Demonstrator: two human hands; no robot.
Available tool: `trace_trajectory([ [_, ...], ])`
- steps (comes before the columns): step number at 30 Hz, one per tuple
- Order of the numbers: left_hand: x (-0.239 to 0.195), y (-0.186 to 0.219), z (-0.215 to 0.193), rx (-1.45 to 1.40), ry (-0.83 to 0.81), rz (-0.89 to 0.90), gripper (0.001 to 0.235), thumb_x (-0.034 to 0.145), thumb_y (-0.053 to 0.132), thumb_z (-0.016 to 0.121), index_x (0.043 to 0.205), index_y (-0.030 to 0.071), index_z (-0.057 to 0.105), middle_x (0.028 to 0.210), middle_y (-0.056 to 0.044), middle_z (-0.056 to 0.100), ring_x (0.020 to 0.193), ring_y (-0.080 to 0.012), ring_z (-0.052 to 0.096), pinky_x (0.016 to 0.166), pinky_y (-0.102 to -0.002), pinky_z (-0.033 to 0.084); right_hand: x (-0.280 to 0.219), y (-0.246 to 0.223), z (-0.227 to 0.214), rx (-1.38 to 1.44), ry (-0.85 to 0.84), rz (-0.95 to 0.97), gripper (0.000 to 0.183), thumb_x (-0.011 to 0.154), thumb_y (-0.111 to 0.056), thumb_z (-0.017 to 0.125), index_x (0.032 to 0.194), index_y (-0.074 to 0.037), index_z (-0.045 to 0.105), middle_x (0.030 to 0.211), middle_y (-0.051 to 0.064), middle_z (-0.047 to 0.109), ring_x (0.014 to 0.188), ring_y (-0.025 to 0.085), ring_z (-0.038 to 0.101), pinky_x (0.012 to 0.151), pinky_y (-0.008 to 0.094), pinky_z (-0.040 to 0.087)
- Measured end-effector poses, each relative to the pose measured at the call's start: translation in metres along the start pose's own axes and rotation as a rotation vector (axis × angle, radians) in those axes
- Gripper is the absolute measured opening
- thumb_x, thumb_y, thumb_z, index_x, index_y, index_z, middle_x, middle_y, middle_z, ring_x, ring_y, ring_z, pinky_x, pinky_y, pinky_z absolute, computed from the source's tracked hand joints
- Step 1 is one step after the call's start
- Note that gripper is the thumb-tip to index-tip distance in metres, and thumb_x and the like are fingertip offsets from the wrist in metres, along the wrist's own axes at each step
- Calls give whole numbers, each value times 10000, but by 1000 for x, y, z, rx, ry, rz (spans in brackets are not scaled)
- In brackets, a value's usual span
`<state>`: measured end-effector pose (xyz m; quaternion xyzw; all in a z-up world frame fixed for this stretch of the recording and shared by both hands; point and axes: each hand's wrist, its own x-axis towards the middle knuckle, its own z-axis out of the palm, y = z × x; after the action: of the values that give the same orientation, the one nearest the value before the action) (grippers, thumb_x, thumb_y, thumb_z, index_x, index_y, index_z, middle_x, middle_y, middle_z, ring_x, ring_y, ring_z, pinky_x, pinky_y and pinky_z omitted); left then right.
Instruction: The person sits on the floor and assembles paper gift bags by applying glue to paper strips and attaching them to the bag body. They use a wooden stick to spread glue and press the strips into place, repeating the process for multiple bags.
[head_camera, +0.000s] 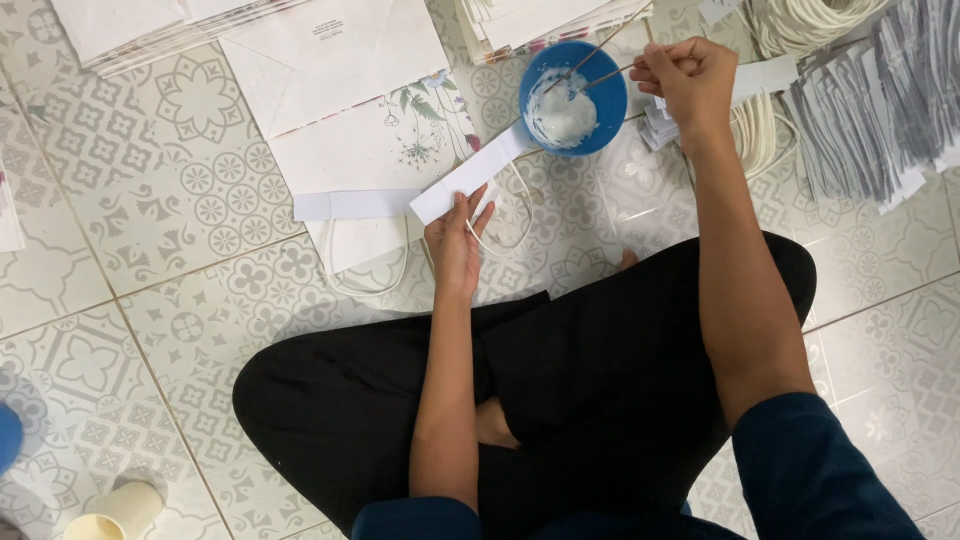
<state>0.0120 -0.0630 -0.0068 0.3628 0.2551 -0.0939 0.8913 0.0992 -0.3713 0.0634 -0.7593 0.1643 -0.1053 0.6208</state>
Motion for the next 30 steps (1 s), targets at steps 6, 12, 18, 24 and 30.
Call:
trace_trajectory([
  [6,-1,2,2,-23,17,-28,274,967,141,662,1109,-93,660,1078,-161,712,1226,-291,677,1022,-400,596,1,19,9,145,5,55,167,1019,-147,733,932,-34,644,942,105,777,826,141,800,758,198,688],
  [12,-2,2,2,-21,-8,-18,227,971,141,666,1038,-75,675,1003,-124,696,1237,-306,674,1025,-413,596,2,30,14,96,22,56,208,1027,-148,730,912,-33,600,910,116,771,780,142,791,711,188,670],
  [18,-2,2,0,-41,-31,-8,239,975,128,662,1090,-82,660,988,-111,698,1225,-284,676,1017,-404,595,5,28,11,-78,107,-65,171,1033,-69,722,894,-41,626,855,87,779,721,115,788,654,184,662],
  [24,-3,3,2,-39,-26,-18,220,974,140,664,1029,-74,670,988,-117,693,1235,-303,673,1022,-403,597,6,18,6,68,137,-81,182,1018,-112,727,895,-60,603,868,104,781,734,141,785,679,209,668],
  [30,-1,1,0,-36,-23,-9,233,979,132,655,1070,-83,647,999,-125,684,1229,-309,675,1006,-400,602,5,26,18,17,2,-96,215,1053,-62,713,886,-51,579,882,106,770,755,134,769,681,198,653],
])
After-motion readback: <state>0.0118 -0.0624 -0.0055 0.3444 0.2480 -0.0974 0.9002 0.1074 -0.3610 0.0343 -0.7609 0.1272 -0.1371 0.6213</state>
